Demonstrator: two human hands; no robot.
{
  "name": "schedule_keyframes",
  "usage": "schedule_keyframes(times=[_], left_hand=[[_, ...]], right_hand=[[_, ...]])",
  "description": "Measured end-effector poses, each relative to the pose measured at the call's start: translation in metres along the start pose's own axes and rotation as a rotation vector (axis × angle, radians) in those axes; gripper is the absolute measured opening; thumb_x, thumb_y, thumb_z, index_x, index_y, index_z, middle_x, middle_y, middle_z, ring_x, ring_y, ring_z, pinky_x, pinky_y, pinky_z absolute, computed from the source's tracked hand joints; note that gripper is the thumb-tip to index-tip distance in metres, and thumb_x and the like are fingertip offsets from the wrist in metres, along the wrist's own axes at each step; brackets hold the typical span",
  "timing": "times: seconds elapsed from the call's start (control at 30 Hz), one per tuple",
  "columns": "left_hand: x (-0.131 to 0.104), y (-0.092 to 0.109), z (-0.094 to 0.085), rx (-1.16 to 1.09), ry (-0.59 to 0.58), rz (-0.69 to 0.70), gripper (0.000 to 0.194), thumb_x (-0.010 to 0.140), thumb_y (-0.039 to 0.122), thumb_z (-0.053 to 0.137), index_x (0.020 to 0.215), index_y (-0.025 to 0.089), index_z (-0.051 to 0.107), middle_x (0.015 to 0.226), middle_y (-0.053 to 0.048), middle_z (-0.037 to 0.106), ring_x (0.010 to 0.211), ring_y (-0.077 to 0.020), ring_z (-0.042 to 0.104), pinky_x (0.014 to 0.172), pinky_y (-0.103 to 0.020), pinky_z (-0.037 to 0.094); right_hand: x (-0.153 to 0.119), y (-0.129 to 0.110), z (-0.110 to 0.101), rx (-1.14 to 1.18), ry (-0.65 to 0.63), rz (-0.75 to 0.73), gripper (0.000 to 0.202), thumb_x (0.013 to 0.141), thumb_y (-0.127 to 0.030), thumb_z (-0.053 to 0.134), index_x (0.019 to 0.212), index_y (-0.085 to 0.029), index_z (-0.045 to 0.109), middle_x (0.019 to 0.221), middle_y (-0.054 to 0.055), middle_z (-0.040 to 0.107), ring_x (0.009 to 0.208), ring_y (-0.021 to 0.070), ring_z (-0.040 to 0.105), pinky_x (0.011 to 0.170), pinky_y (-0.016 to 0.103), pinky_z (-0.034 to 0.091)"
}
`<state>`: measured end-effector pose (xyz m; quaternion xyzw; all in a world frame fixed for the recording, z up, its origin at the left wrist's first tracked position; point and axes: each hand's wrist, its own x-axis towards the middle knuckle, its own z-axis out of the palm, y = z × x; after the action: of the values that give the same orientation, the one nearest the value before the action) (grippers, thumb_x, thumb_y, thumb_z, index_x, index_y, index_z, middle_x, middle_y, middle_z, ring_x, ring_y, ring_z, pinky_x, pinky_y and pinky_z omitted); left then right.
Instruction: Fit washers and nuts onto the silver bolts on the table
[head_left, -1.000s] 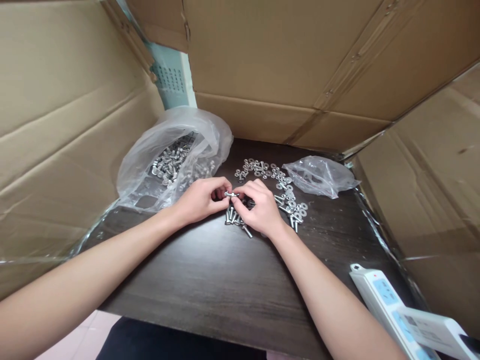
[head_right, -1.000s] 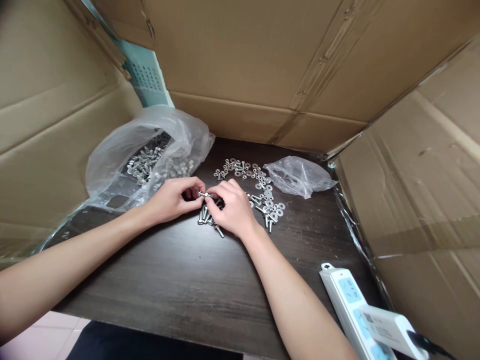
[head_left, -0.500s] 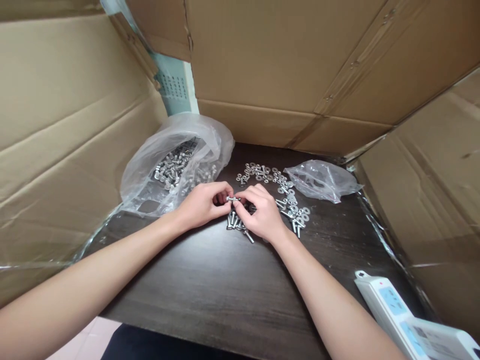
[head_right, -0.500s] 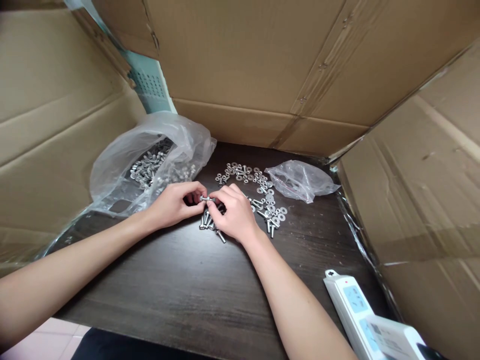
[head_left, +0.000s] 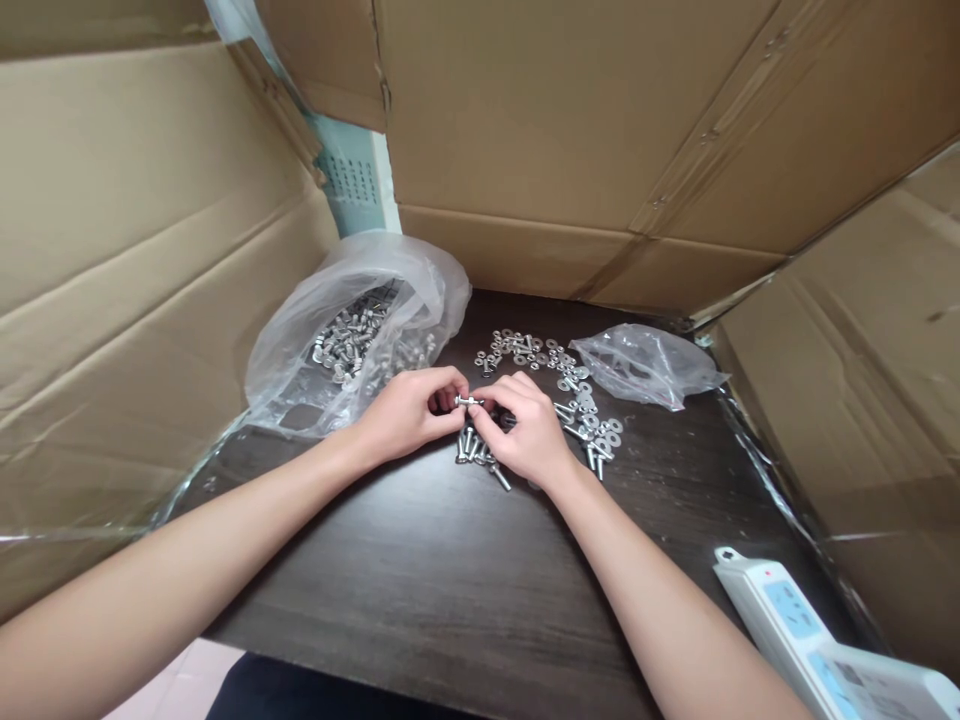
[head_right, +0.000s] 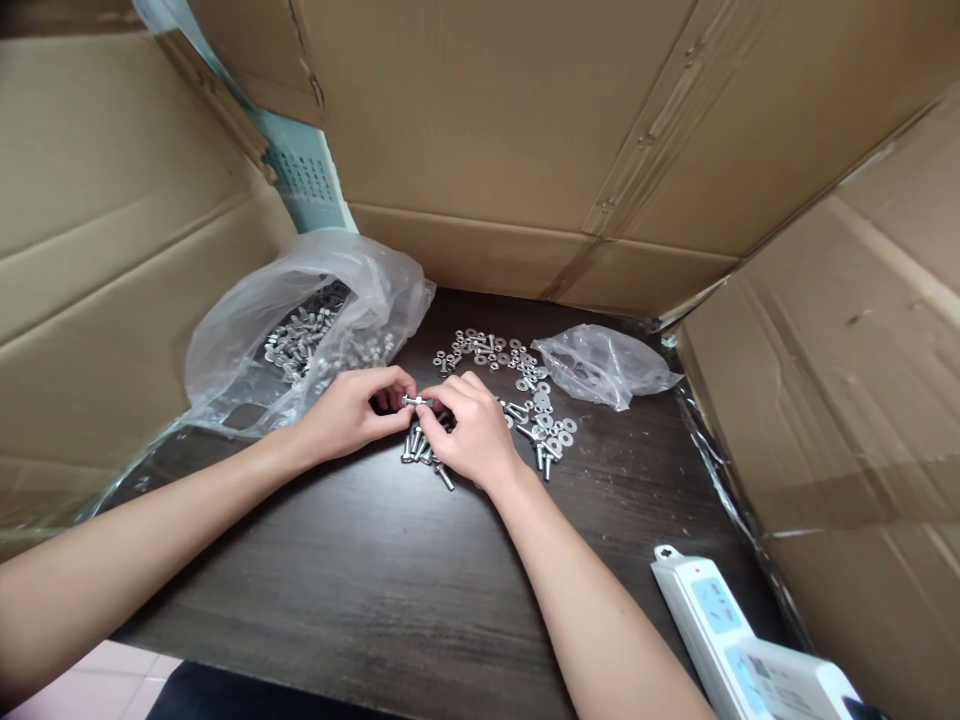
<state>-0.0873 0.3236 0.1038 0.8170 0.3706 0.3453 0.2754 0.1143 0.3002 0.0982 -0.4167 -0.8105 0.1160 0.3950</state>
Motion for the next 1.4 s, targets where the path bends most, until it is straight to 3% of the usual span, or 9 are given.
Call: schedule_keyframes(times=[0.83, 1.4], left_hand=[[-0.0010, 0.0041, 0.0011, -0.013, -0.004, 0.031, 0.008, 0.089, 0.022, 0.067, 0.095, 0.018, 0.065, 0.078, 0.002, 0.070, 0.068, -0.0113, 0.064, 0.065, -0.021, 0.053], [-0.0014, 0.0023, 0.0019, -0.014, -0.007, 0.026, 0.010, 0.092, 0.026, 0.068, 0.097, 0.018, 0.065, 0.080, 0.001, 0.071, 0.069, -0.0117, 0.065, 0.066, -0.022, 0.054]], right_hand=[[0.0020, -0.0022, -0.0037, -0.005, -0.047, 0.018, 0.022, 0.100, -0.021, 0.050, 0.082, -0.020, 0.063, 0.082, 0.005, 0.065, 0.081, 0.0216, 0.052, 0.075, 0.037, 0.043], [0.0010, -0.0020, -0.0027, 0.006, -0.033, 0.031, 0.017, 0.098, -0.020, 0.052, 0.085, -0.020, 0.063, 0.083, 0.005, 0.065, 0.083, 0.0221, 0.054, 0.075, 0.037, 0.044]])
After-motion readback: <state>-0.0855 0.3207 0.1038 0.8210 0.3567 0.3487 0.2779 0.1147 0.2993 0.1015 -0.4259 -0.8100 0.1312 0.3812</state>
